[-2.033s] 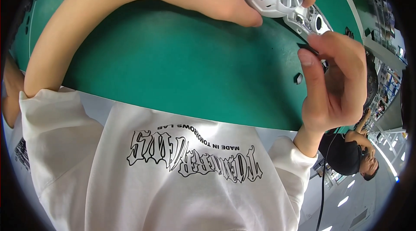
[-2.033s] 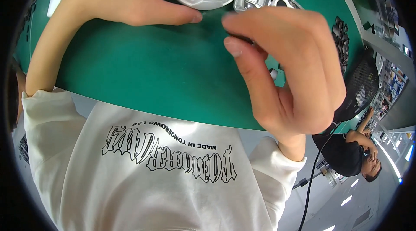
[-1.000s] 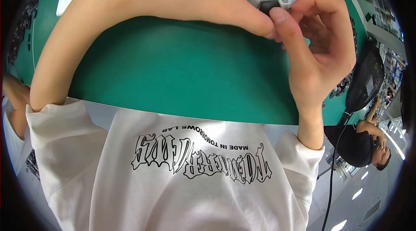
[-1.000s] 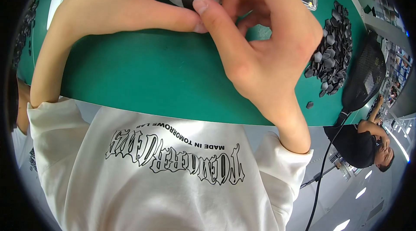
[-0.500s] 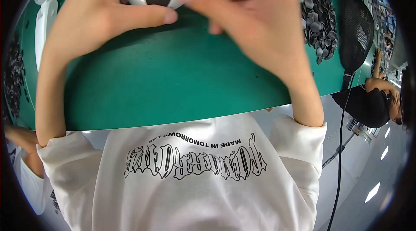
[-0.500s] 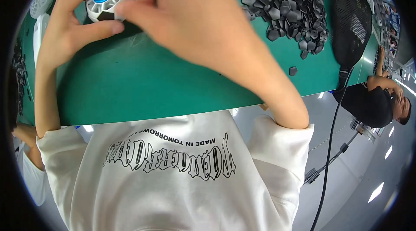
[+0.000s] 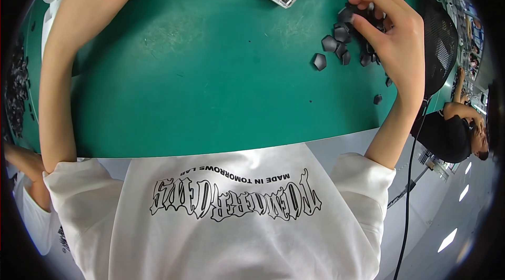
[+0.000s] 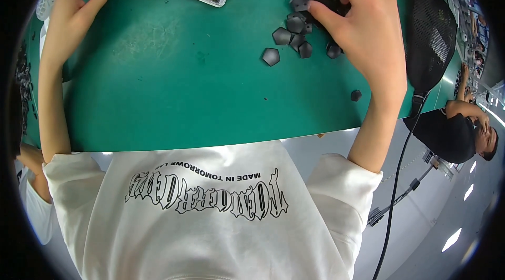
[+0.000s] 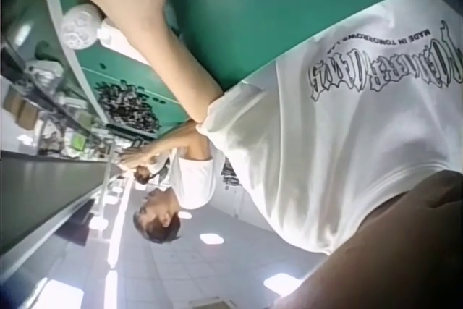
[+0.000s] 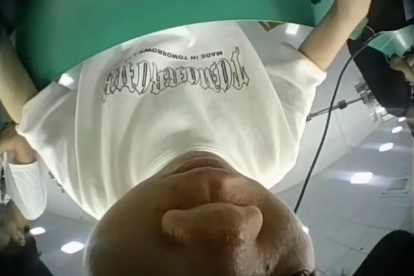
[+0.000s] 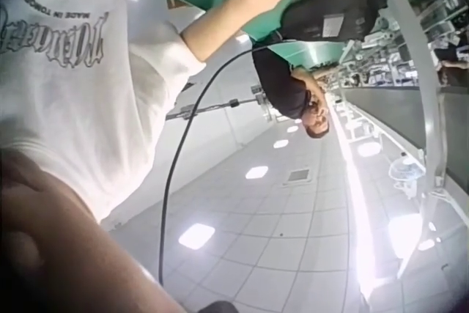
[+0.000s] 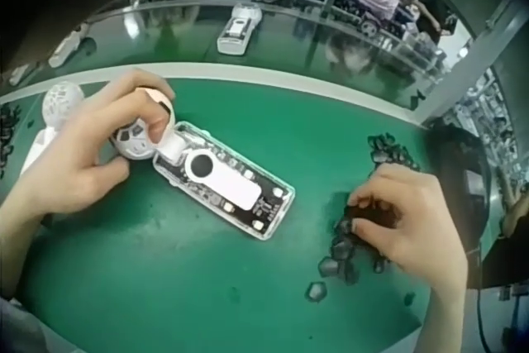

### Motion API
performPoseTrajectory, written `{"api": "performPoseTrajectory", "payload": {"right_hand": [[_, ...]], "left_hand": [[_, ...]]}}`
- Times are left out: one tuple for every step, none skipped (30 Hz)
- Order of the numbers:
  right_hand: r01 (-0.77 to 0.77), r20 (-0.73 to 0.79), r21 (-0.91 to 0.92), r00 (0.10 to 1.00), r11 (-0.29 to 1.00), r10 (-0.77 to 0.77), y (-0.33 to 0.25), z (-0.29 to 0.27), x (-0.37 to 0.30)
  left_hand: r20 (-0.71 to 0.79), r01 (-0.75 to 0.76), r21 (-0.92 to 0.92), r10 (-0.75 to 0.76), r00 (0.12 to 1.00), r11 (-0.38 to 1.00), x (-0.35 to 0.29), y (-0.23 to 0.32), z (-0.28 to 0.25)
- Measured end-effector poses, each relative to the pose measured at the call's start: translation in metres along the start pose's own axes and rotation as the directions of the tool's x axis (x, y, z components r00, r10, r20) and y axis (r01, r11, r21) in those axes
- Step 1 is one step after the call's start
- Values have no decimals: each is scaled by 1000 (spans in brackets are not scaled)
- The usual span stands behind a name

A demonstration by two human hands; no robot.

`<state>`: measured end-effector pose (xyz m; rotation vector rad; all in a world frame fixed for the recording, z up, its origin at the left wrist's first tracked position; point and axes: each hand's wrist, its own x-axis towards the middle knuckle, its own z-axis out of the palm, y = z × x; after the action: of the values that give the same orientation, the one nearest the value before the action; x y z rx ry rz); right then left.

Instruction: Assembling small plastic and electronic parts into a handheld device body at a manual assembly station.

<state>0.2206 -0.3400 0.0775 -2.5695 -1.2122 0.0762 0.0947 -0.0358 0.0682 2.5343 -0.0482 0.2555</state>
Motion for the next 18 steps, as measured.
{"api": "performPoseTrajectory", "payload": {"right_hand": [[35,-14,-31,999,999,-35,0,0,0],[69,-26,-64,997,996,-70,1,-1,0],[127,-40,-79,991,989,-131,2,3,5],[148,-41,-65,988,987,-151,5,8,9],[187,-79,-144,977,972,-200,7,9,11],[223,-114,-223,961,949,-252,10,11,12],[255,-147,-300,940,919,-308,12,11,14],[269,-149,-291,935,918,-322,11,12,17],[205,-153,-238,958,950,-245,10,12,18],[140,-151,-182,974,973,-168,8,13,20],[74,-142,-127,986,989,-92,3,14,22],[95,-143,-116,983,989,-111,-5,14,25],[75,-185,-12,980,997,-76,-14,13,27],[57,-221,92,975,994,-36,-23,12,30],[36,-252,192,968,981,14,-31,10,33],[57,-249,193,968,979,-7,-38,11,41],[204,-253,215,956,955,-147,-46,12,48],[344,-258,235,924,909,-283,-55,15,55]], "left_hand": [[14,-13,-9,14,1000,1000,1,-4,5],[28,-28,-20,28,999,999,2,-9,11],[36,-19,-9,20,999,1000,1,-15,14],[44,-11,2,11,999,1000,-1,-23,17],[49,-14,-1,14,999,1000,-1,-31,21],[54,-16,-3,16,998,1000,-2,-39,24],[58,-17,-3,17,998,1000,-3,-47,26],[66,-14,3,14,998,1000,-5,-55,25],[73,-10,11,9,997,1000,-9,-63,23],[78,-4,20,2,997,1000,-12,-67,19],[84,3,30,-5,996,1000,-17,-69,13],[75,20,44,-23,997,999,-19,-69,8],[80,-66,-72,71,994,995,-13,-55,3],[72,-151,-186,167,983,971,-6,-40,0],[51,-242,-299,268,962,923,-2,-32,-3],[39,-231,-290,252,967,929,-3,-32,-4],[31,-254,-283,273,961,925,-3,-36,-4],[21,-277,-278,295,955,920,-5,-41,-4]]}}
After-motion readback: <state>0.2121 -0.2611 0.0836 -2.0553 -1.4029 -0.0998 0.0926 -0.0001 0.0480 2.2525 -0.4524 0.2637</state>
